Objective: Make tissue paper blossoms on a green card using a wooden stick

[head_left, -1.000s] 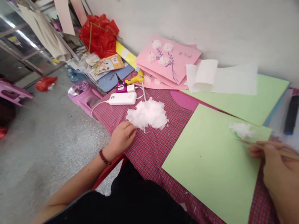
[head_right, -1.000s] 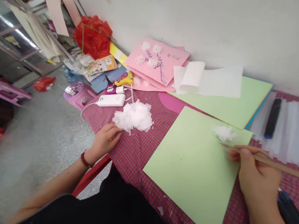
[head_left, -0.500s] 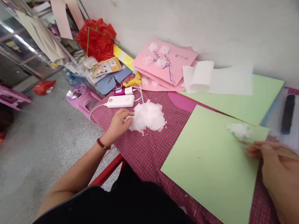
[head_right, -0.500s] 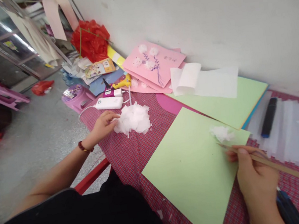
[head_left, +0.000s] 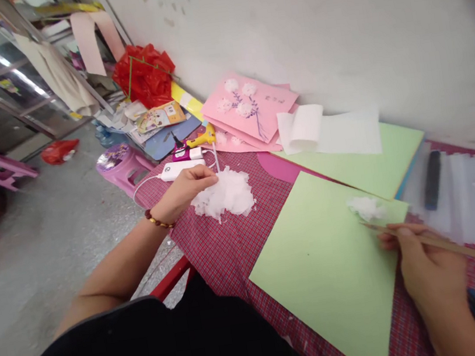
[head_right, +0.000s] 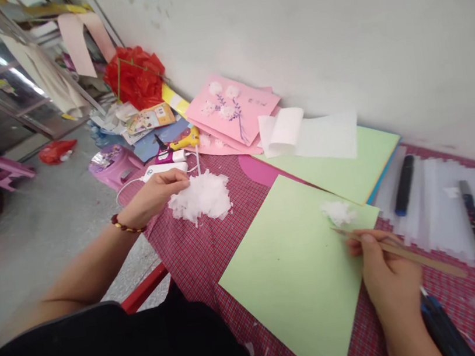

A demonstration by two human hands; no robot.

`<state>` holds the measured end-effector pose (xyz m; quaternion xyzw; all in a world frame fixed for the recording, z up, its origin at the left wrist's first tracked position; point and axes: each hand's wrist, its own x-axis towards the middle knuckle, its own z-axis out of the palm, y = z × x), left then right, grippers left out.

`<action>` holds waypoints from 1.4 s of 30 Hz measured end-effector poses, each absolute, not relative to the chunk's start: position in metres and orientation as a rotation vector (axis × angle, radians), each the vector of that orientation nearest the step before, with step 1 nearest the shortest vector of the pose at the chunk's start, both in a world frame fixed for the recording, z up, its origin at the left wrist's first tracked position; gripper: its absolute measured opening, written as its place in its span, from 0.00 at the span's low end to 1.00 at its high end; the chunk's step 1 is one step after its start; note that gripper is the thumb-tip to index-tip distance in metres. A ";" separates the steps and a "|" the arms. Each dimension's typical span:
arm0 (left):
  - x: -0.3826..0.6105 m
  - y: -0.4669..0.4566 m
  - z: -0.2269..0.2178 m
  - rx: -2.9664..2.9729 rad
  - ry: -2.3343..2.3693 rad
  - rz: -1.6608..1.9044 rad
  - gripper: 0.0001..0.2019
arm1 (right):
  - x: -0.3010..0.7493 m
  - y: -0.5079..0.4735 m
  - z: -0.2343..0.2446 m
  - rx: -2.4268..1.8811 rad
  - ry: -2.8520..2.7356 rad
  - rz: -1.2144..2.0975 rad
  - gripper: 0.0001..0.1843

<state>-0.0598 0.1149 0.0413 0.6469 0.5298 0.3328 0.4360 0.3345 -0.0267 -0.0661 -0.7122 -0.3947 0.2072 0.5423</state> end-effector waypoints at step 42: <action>0.052 0.132 0.046 2.043 1.131 0.802 0.06 | 0.334 -0.026 -0.067 -1.594 -0.856 0.569 0.13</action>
